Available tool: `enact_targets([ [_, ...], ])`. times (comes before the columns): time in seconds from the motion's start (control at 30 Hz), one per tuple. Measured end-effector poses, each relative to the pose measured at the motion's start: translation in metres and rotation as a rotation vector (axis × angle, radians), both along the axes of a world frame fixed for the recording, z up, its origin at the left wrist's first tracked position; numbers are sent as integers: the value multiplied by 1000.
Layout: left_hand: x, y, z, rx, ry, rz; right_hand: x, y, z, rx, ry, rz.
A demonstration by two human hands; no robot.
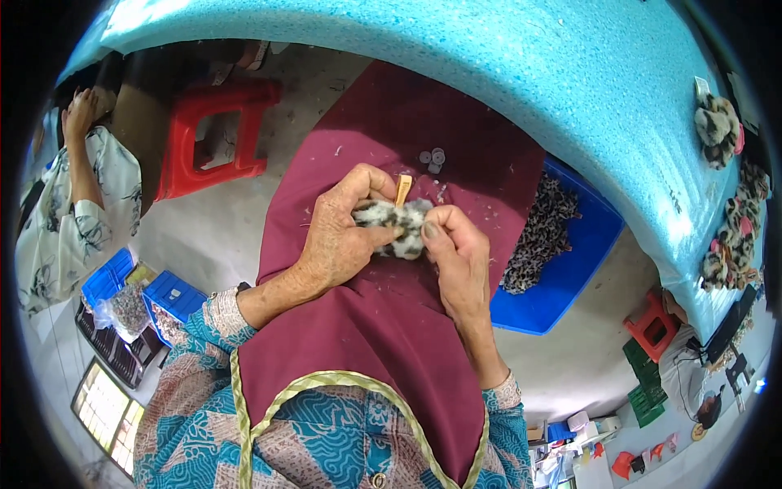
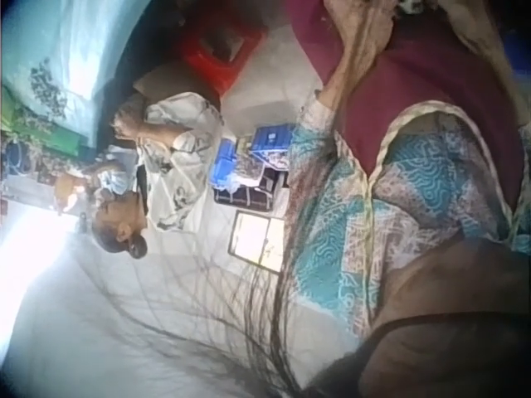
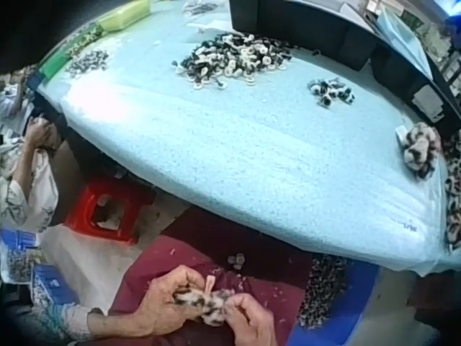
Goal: The person attaches plastic eyes and tags to leopard-print plush toy parts by hand.
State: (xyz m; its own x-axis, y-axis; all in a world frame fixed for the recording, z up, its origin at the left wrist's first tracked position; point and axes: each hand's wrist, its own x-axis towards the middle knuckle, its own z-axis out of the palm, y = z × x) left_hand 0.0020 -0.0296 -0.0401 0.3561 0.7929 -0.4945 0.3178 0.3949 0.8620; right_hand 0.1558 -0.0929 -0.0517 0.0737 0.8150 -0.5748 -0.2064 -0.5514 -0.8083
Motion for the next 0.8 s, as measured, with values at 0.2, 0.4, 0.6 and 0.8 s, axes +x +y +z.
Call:
enact_targets([
  [0.2, 3, 0, -3, 34, 57, -12, -16, 0, 22, 362, -281, 181],
  [0.4, 3, 14, 1, -50, -104, -178, 17, 2, 9, 331, -133, 18],
  [0.6, 8, 9, 1, -81, -41, -323, 16, 0, 7, 3, 126, 128],
  [0.8, 9, 2, 3, 370, 115, -118, -5, -16, -10, 10, 453, -328],
])
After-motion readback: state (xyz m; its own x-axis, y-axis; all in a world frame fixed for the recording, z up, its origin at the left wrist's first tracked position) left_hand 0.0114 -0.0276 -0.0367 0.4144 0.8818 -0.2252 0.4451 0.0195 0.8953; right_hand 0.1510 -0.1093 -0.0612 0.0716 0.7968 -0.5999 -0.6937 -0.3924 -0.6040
